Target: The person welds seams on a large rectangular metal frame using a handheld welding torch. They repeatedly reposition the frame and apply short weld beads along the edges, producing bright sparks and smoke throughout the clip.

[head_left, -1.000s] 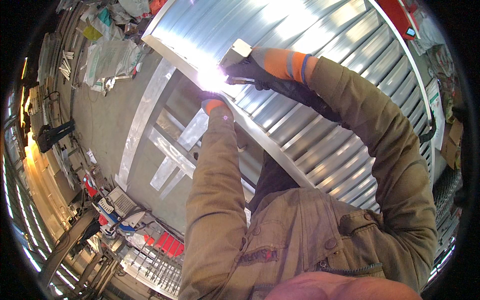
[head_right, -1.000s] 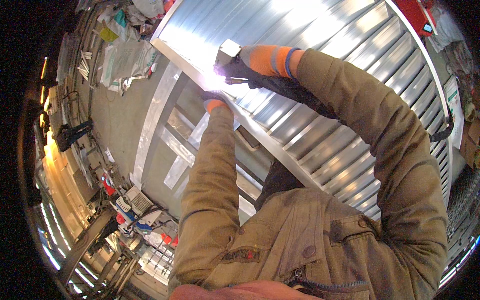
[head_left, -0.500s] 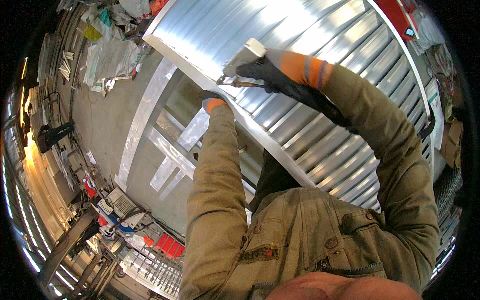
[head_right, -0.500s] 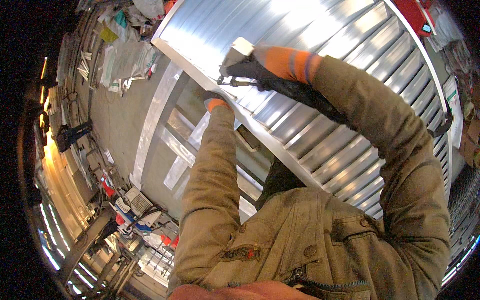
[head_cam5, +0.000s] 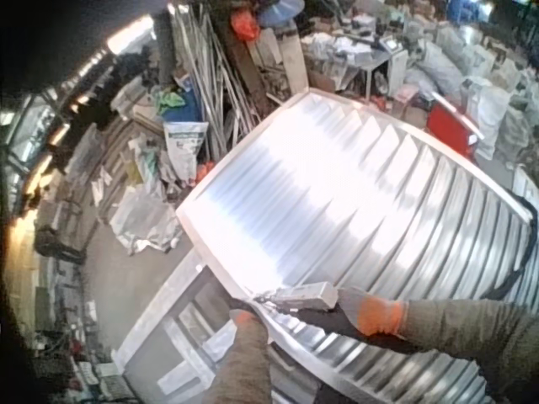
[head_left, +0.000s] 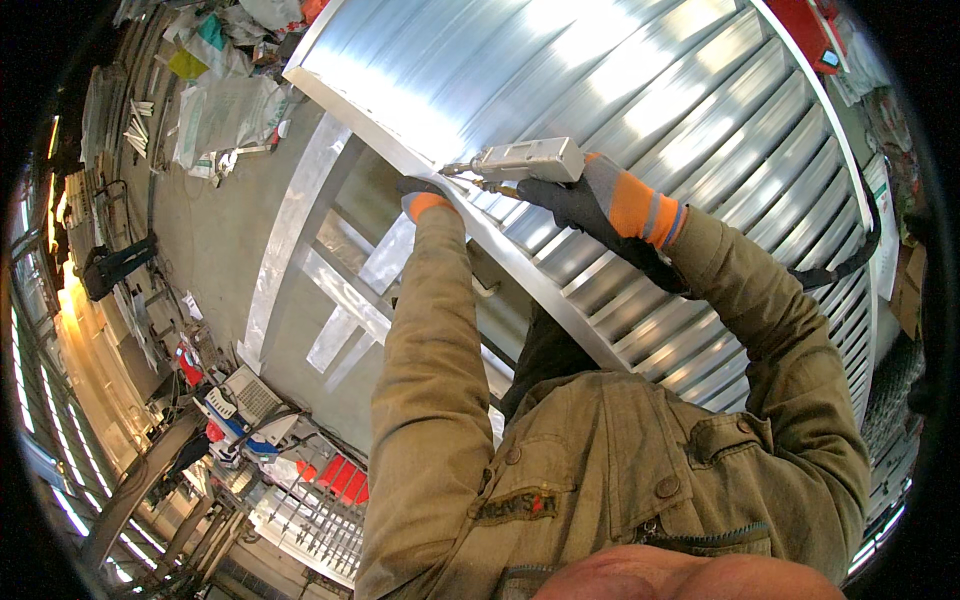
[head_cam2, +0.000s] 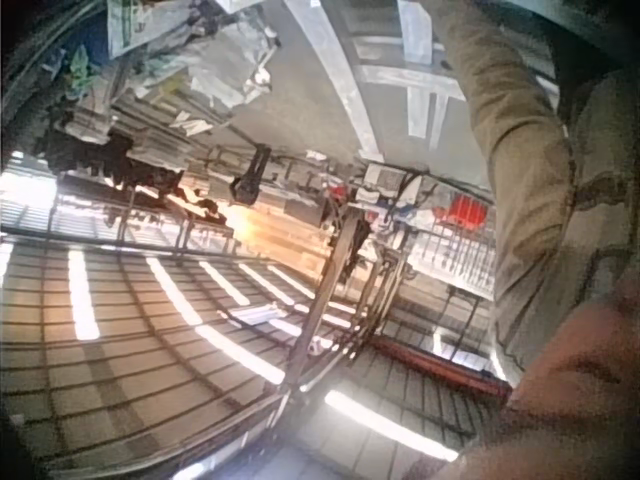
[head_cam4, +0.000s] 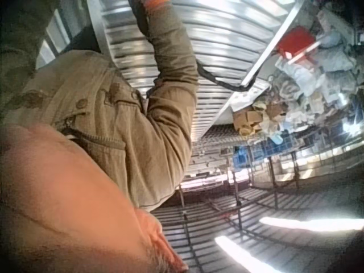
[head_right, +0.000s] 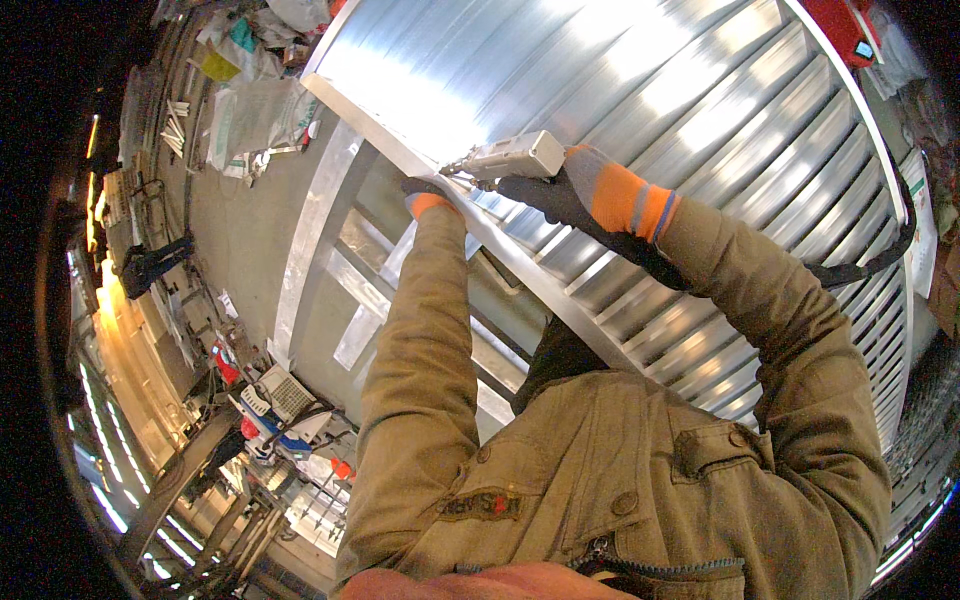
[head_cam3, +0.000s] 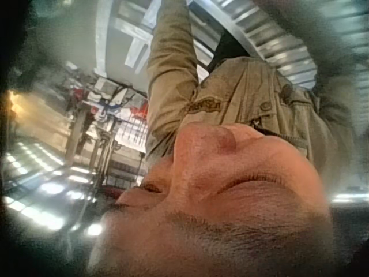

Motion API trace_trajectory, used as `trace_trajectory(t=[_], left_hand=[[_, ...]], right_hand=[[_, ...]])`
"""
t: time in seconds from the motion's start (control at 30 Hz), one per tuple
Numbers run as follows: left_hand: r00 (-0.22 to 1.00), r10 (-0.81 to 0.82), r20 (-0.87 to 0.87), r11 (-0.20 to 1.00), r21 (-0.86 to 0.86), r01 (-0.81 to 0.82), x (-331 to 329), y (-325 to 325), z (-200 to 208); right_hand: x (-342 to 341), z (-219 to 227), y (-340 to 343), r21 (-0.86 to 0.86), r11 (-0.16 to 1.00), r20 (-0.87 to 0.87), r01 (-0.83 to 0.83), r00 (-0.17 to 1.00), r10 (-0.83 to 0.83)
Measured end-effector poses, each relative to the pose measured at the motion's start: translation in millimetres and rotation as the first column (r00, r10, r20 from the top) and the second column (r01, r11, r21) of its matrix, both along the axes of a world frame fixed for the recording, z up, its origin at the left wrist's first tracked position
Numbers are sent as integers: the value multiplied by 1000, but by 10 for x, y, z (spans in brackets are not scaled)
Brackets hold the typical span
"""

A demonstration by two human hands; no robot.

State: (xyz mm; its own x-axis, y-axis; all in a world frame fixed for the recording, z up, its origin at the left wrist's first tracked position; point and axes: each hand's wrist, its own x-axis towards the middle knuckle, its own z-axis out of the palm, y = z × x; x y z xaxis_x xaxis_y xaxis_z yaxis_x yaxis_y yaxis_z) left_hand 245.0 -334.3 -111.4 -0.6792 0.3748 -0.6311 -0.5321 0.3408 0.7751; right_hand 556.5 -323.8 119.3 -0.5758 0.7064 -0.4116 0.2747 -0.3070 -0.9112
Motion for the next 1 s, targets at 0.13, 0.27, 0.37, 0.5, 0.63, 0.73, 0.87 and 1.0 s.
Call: trace_trajectory(t=[0.13,0.27,0.37,0.5,0.63,0.73,0.87,1.0], left_hand=[[987,92,130,994,53,-100,-42,28,-19],[997,19,79,1000,-8,-19,-84,3,-67],[997,-11,79,999,47,7,-58,-28,-54],[999,3,34,1000,7,-3,4,-49,12],[1000,12,-3,999,35,-12,53,-27,88],[999,31,30,999,25,-31,56,-8,116],[1000,-9,28,1000,10,9,17,-14,73],[998,-63,-18,998,4,63,-18,-12,26]], right_hand=[[19,-93,61,-50,996,16,-67,998,68],[6,-135,75,-60,995,11,-76,997,77],[11,-145,76,-25,996,-7,-80,997,80],[22,-160,56,-11,998,-56,-64,996,64],[8,-195,40,-43,998,-22,-54,998,53],[0,-223,48,-24,995,56,-98,994,99],[-6,-217,42,-21,995,49,-98,994,99],[-3,-181,24,-42,997,-47,-67,997,65]])
